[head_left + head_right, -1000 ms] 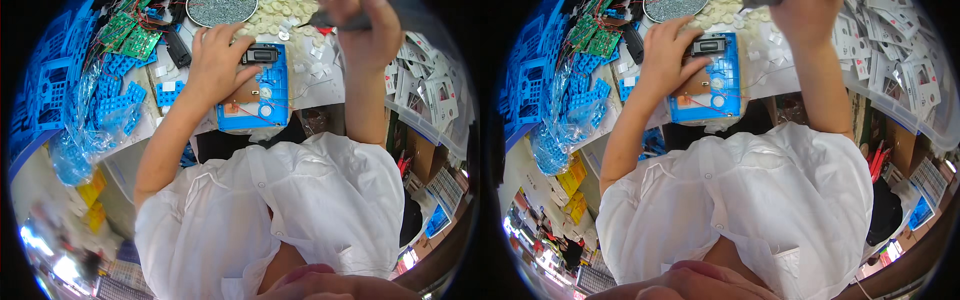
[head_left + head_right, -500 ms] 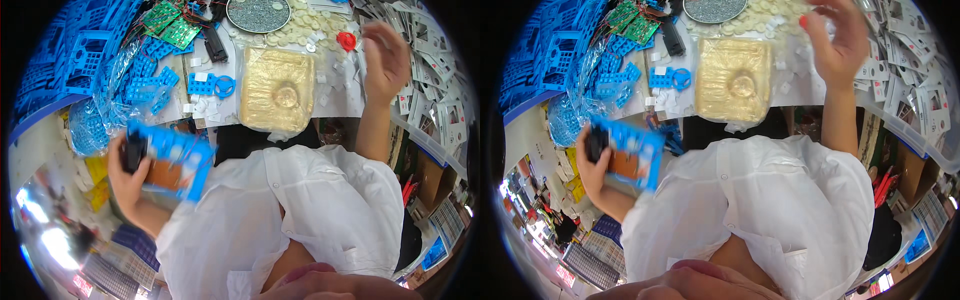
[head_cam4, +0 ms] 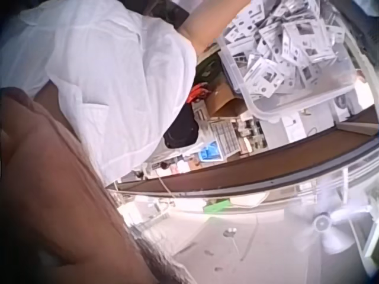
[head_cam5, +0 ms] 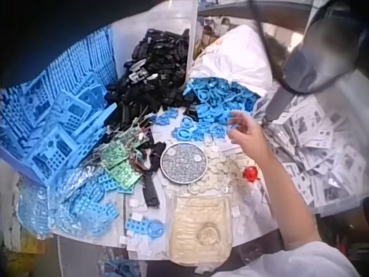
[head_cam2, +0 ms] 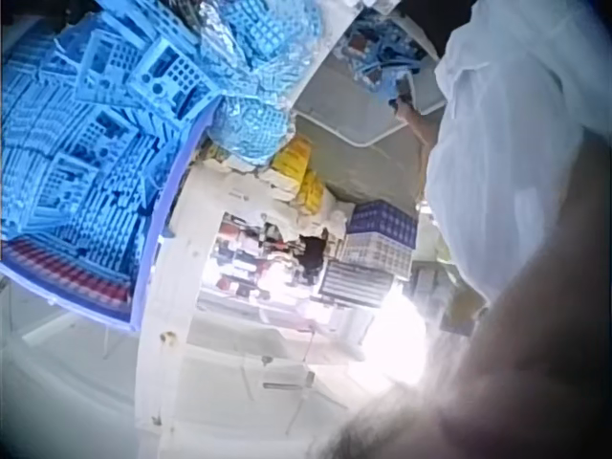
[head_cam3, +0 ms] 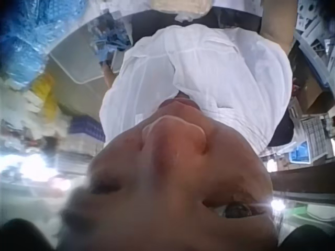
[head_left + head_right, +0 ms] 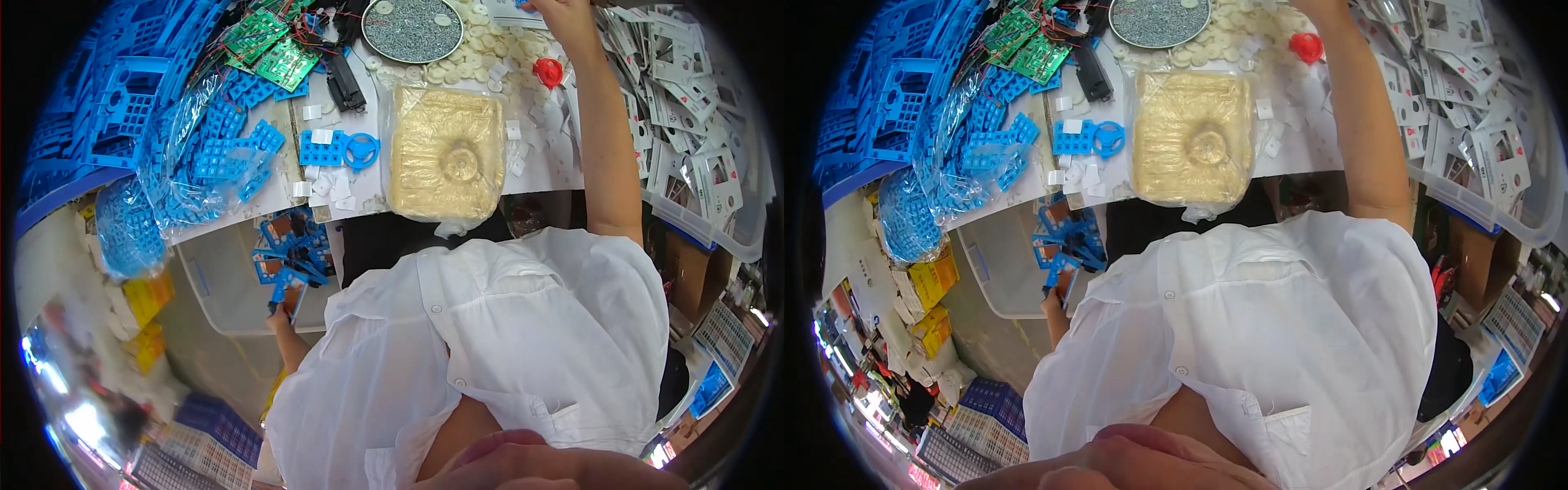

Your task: Assembling the internal components and casing of a blue electronic educational toy.

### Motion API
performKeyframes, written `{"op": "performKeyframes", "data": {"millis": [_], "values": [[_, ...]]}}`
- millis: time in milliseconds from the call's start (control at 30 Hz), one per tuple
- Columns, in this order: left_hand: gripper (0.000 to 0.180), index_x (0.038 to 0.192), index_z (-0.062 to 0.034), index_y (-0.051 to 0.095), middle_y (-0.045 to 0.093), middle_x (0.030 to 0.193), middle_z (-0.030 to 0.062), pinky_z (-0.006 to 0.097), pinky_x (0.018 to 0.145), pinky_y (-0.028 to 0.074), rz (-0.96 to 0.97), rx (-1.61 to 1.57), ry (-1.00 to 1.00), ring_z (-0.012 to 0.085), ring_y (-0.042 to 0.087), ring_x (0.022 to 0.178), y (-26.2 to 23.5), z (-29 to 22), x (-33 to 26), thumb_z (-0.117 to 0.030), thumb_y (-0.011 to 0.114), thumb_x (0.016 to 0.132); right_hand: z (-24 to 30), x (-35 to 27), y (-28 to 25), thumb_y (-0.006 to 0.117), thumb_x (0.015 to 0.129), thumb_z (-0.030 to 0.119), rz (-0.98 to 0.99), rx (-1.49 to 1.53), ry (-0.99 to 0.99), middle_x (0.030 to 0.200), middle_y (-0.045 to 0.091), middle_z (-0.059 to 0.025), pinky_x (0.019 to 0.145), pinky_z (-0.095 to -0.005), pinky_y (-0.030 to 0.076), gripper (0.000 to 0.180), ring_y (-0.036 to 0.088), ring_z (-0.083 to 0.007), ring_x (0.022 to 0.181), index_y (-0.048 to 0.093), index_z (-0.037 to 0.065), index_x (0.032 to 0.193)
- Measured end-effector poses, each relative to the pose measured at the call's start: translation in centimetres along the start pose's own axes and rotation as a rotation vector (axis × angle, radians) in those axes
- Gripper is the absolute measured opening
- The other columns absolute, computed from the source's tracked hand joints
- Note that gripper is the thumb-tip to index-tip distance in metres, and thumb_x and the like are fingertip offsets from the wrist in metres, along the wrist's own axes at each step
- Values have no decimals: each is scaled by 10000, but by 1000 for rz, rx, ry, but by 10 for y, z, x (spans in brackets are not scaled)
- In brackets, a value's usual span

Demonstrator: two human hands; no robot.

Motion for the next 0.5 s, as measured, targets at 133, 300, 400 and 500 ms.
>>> {"op": "performKeyframes", "data": {"millis": [133, 300, 400, 500], "values": [[513, 937, -35, 706, 670, 890, 130, 432, 516, 534, 333, 162, -256, 244, 661, 792, 63, -5, -18, -503, 841, 775, -2, 8, 19, 715, 870, 120, 124, -576, 5, 1026, 722, -99, 731, -324, 552, 389, 651, -151, 821, 667, 6, 1239], [690, 1212, -12, 659, 679, 975, 129, 407, 569, 538, 241, -27, -212, 225, 663, 864, 62, -24, 11, -555, 806, 812, -28, 31, 25, 764, 806, 140, 165, -885, -177, 1096, 723, -179, 839, -417, 545, 440, 685, -307, 976, 688, 27, 1224], [757, 1372, -8, 600, 693, 1002, 121, 371, 618, 529, 248, 317, 45, 193, 664, 881, 46, -97, -29, -555, 756, 873, -34, 37, 40, 790, 787, 170, 231, -1146, -347, 1128, 708, -172, 886, -461, 520, 475, 644, -353, 1067, 689, 64, 1238], [694, 1392, -3, 594, 699, 965, 96, 335, 670, 512, 431, 178, 342, 171, 654, 847, 31, -164, -74, -505, 722, 930, -44, 39, 50, 788, 792, 196, 264, -1252, -350, 1126, 692, -165, 876, -476, 518, 478, 619, -364, 1076, 687, 126, 1253]]}}
Point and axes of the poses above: each hand's wrist, its own x-axis towards the middle knuckle, its own y-axis out of the palm, z = x × y, the point moved 7 cm from there along x, towards the middle knuckle
